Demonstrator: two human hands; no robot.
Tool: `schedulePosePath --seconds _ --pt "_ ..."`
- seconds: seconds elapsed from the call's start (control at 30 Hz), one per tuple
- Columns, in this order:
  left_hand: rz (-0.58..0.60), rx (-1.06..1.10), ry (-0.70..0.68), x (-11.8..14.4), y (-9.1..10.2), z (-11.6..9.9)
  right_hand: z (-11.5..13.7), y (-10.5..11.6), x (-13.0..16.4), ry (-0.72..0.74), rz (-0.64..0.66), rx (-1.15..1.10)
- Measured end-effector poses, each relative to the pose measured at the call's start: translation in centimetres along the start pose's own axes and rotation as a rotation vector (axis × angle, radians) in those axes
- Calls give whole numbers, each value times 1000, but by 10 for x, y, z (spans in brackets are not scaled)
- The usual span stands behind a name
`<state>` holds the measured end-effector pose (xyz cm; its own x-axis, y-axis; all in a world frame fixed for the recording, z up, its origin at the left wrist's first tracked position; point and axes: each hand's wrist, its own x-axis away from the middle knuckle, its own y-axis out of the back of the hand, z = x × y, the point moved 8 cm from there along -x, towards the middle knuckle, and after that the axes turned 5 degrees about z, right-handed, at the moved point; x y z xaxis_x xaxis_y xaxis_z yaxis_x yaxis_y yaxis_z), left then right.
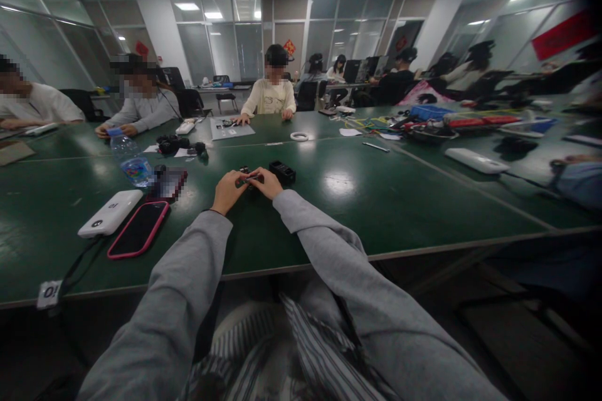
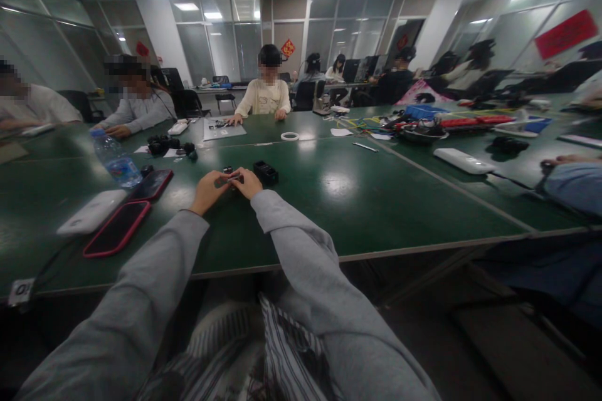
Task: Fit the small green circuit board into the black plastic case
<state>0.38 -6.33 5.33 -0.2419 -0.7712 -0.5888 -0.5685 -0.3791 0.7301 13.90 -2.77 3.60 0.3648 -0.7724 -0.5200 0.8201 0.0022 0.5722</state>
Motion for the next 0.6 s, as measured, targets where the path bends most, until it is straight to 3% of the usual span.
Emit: schedulePosePath --seconds 0.6 --pt "40 -31 10 1 2 -4 -4 4 -5 -47 94 -83"
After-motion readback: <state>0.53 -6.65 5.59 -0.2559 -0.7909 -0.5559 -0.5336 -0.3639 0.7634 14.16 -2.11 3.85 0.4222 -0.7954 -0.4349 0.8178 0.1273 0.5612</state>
